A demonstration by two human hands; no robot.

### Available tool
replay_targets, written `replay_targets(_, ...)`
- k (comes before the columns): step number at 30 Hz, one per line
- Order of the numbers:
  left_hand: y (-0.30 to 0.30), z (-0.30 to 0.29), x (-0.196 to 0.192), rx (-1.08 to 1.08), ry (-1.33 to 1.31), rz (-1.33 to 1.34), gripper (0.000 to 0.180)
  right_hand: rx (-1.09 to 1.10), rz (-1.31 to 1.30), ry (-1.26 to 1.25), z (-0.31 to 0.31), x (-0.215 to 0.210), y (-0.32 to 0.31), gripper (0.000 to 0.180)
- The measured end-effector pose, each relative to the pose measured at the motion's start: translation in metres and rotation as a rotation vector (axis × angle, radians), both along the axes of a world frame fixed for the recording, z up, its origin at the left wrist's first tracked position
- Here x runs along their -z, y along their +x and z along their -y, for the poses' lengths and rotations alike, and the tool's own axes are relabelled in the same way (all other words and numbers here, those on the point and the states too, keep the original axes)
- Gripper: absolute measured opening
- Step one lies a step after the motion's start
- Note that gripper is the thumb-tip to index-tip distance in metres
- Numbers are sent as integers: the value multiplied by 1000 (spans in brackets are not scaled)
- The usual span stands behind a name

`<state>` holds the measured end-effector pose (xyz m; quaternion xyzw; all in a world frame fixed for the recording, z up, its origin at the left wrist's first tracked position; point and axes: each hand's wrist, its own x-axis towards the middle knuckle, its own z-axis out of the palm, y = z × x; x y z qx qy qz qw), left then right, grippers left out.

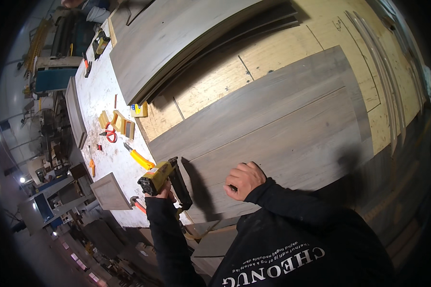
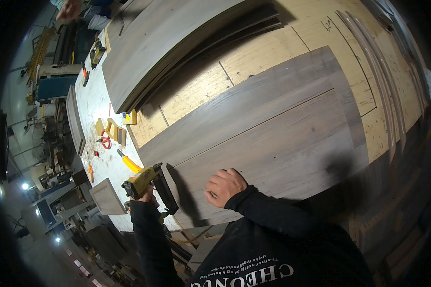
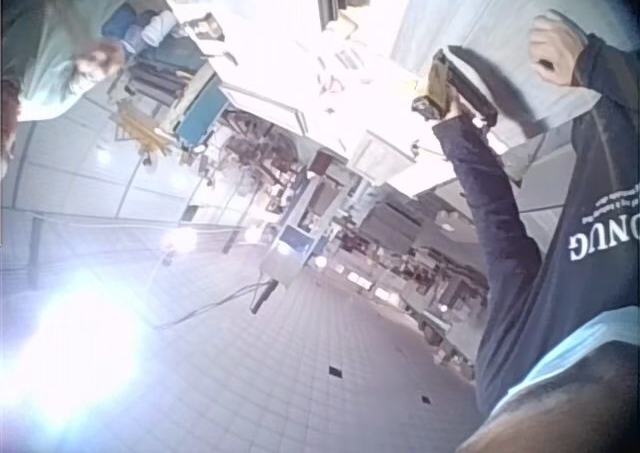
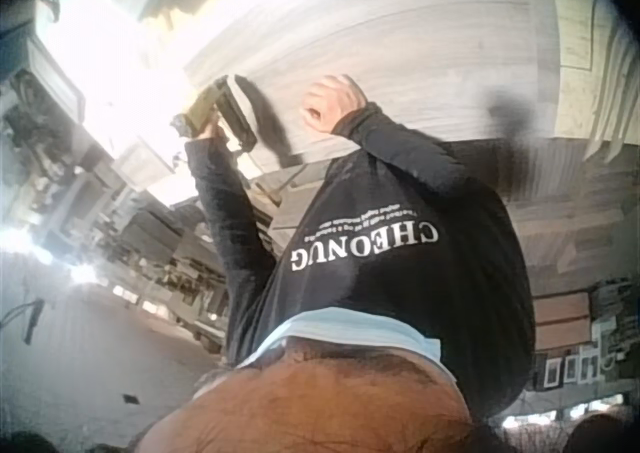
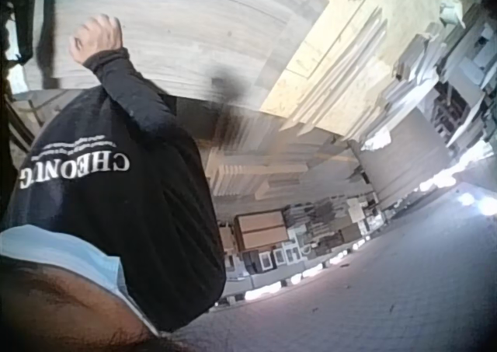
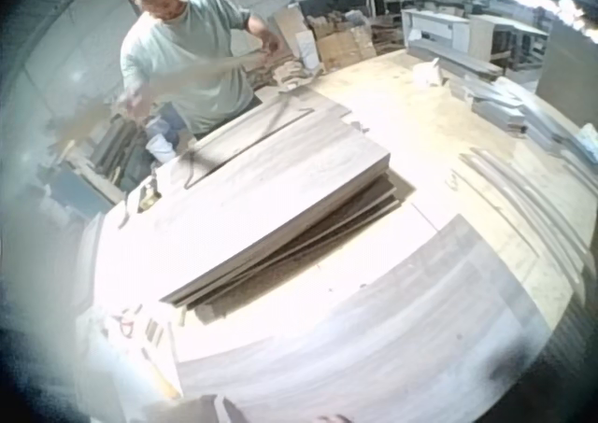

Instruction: Assembling decorative trim onto wooden cabinet door panels using a pneumatic nail gun and hammer.

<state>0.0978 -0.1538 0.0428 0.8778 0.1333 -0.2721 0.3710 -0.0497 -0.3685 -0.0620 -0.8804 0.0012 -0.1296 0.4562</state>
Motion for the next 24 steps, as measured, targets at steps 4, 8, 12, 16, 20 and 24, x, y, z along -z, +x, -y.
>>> replay_targets(4,0,6,-2,8,19,-46,32,3,-2,8,-2,2,0,13)
replay_targets(8,-3,6,2,4,54,-54,32,13,4,17,-2,2,0,12)
replay_targets(12,-2,3,4,22,64,-74,34,0,-9,10,-2,2,0,12)
replay_targets(16,0,10,5,-12,72,-93,33,-2,-11,7,-2,3,-1,12)
replay_targets(20,0,6,5,-1,26,-69,33,-9,1,2,-1,-1,1,12)
replay_targets(24,-11,-7,5,-17,36,-101,37,2,5,3,-4,-5,2,12)
